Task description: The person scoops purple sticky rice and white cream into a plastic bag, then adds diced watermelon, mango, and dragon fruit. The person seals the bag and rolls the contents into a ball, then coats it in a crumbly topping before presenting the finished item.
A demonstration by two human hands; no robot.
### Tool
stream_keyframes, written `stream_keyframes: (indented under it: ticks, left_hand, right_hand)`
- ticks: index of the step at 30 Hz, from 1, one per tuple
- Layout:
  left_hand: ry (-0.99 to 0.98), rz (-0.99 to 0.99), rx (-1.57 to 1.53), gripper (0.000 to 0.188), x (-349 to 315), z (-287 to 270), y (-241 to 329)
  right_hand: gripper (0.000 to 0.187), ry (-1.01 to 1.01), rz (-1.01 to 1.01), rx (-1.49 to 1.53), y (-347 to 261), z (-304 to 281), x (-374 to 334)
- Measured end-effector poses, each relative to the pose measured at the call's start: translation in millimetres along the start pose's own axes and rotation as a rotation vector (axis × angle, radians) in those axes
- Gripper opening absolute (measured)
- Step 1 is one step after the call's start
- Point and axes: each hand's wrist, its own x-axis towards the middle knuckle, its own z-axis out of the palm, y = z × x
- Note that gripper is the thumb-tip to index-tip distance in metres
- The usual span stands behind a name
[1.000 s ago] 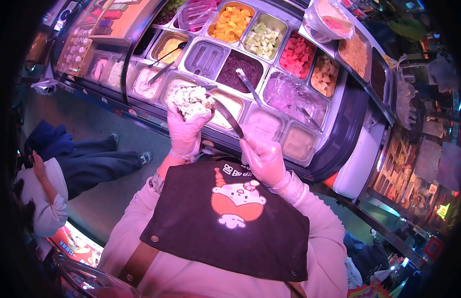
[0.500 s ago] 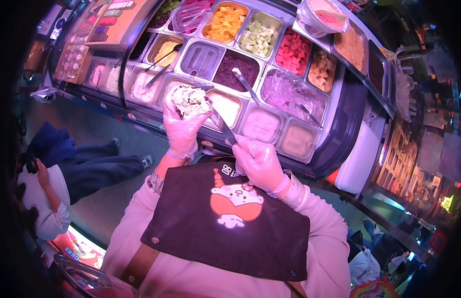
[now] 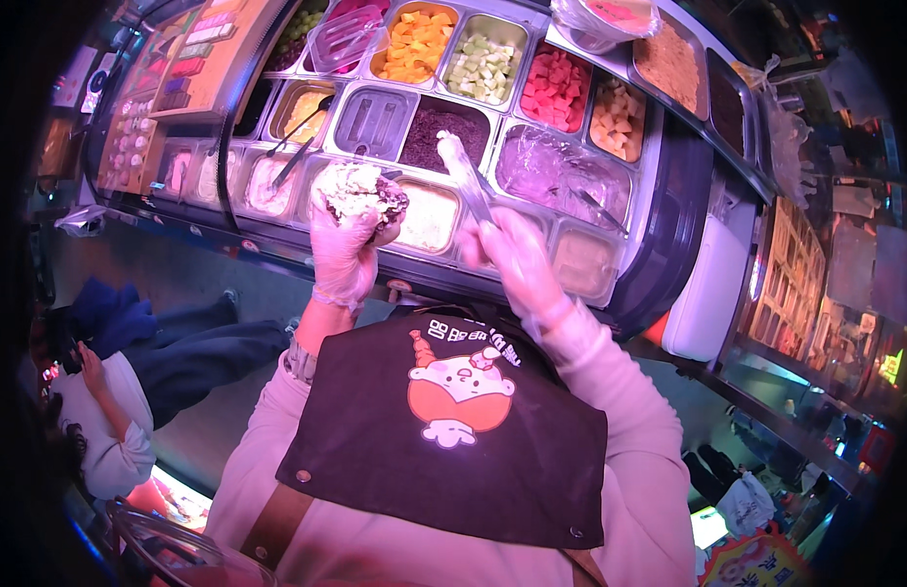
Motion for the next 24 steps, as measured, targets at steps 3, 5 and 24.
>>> stream_keyframes:
  ticks: [3,5,24]
  left_hand:
    - [-0.026,-0.019,0.039,0.082,-4,6,-1]
    - [-0.015,0.015,0.088,0.081,-5,8,-4]
    - [0.092,-0.119,0.261,0.071,-13,-14,-5]
  right_hand:
    - [0.030,-0.069,0.023,0.335,8,20,33]
    - [0.034,-0.139,0.058,0.498,3,35,45]
    - [0.036,-0.141,-0.025,0.346,-4,59,33]
